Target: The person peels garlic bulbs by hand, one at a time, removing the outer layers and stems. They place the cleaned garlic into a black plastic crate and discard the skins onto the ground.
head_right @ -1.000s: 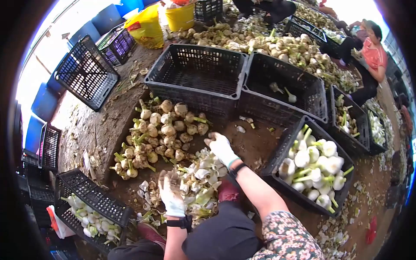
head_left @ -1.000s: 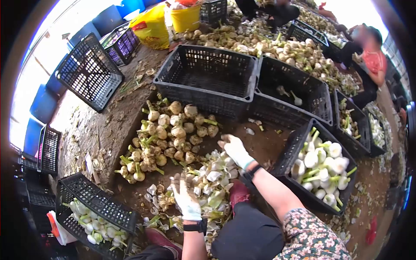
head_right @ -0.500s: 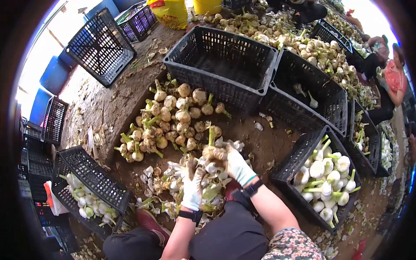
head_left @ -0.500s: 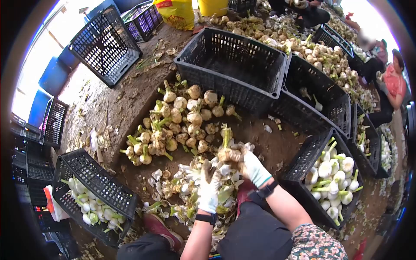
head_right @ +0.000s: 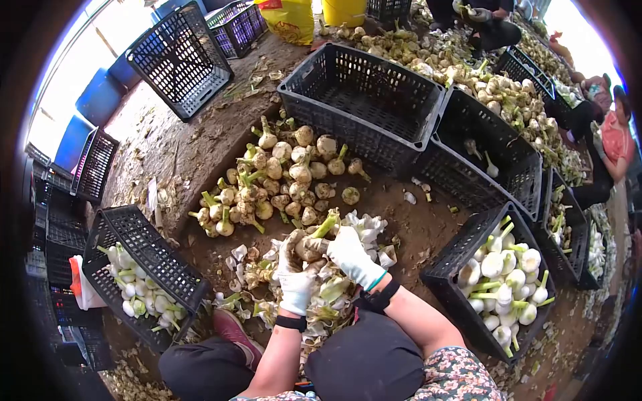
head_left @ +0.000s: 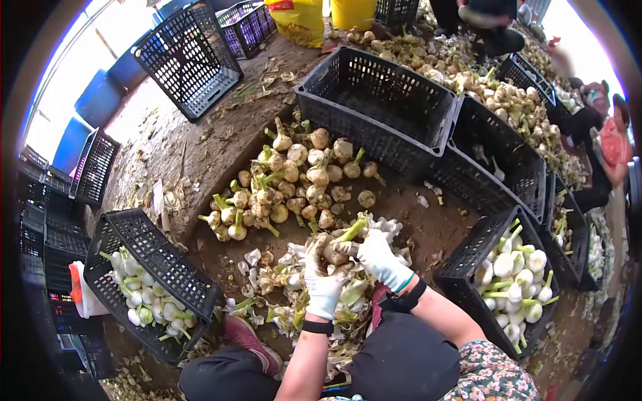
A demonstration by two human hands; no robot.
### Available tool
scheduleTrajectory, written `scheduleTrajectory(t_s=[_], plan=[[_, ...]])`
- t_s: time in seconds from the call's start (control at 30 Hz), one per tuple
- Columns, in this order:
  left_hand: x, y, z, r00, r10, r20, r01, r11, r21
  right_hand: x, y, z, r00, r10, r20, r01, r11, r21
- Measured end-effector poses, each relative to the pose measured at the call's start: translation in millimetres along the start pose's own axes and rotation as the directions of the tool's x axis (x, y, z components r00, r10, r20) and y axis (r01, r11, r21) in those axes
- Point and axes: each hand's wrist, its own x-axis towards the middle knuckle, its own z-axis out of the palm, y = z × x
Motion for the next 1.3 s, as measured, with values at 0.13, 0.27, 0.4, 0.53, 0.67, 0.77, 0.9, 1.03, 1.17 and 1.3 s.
scheduleTrajectory(t_s=[0.13, 0.27, 0.4, 0.53, 0.67, 0.77, 0.9, 1.03, 1.17, 1.3], plan=[[-1, 4, -4, 0.997, -0.075, 0.023, 0.078, 0.989, -0.129, 4, 11, -12, 0.983, -0.019, 0.182, 0.005, 0.997, 0.075], [-1, 24, -3, 0.980, -0.182, 0.075, 0.197, 0.911, -0.363, -2, 2, -12, 0.979, -0.051, 0.196, 0.028, 0.993, 0.119], [-3, 33, -5, 0.982, -0.167, 0.085, 0.187, 0.850, -0.493, 2, 7, -29, 0.971, -0.040, 0.237, 0.004, 0.988, 0.154], [-1, 30, -4, 0.947, -0.312, 0.077, 0.303, 0.786, -0.538, -3, 4, -28, 0.932, -0.285, 0.223, 0.326, 0.929, -0.174], [-2, 26, -3, 0.991, -0.129, 0.029, 0.131, 0.987, -0.089, -17, -2, -16, 0.966, -0.236, 0.101, 0.252, 0.948, -0.194], [5, 62, -8, 0.896, -0.415, 0.156, 0.429, 0.725, -0.539, -12, 5, -16, 0.968, -0.239, 0.072, 0.233, 0.969, 0.087], [4, 41, -11, 0.976, -0.215, 0.042, 0.219, 0.952, -0.214, -14, 0, -15, 0.923, -0.336, 0.185, 0.355, 0.931, -0.080], [8, 55, -21, 0.941, -0.194, 0.276, 0.333, 0.660, -0.674, -3, 16, -35, 0.996, 0.005, -0.094, 0.048, 0.828, 0.558], [7, 65, -26, 0.935, -0.231, 0.267, 0.351, 0.691, -0.632, 21, 72, -85, 0.994, -0.076, -0.084, 0.031, 0.895, -0.444], [6, 46, -21, 0.952, -0.163, 0.259, 0.256, 0.889, -0.381, -16, -1, -38, 0.947, -0.304, 0.101, 0.312, 0.803, -0.507]])
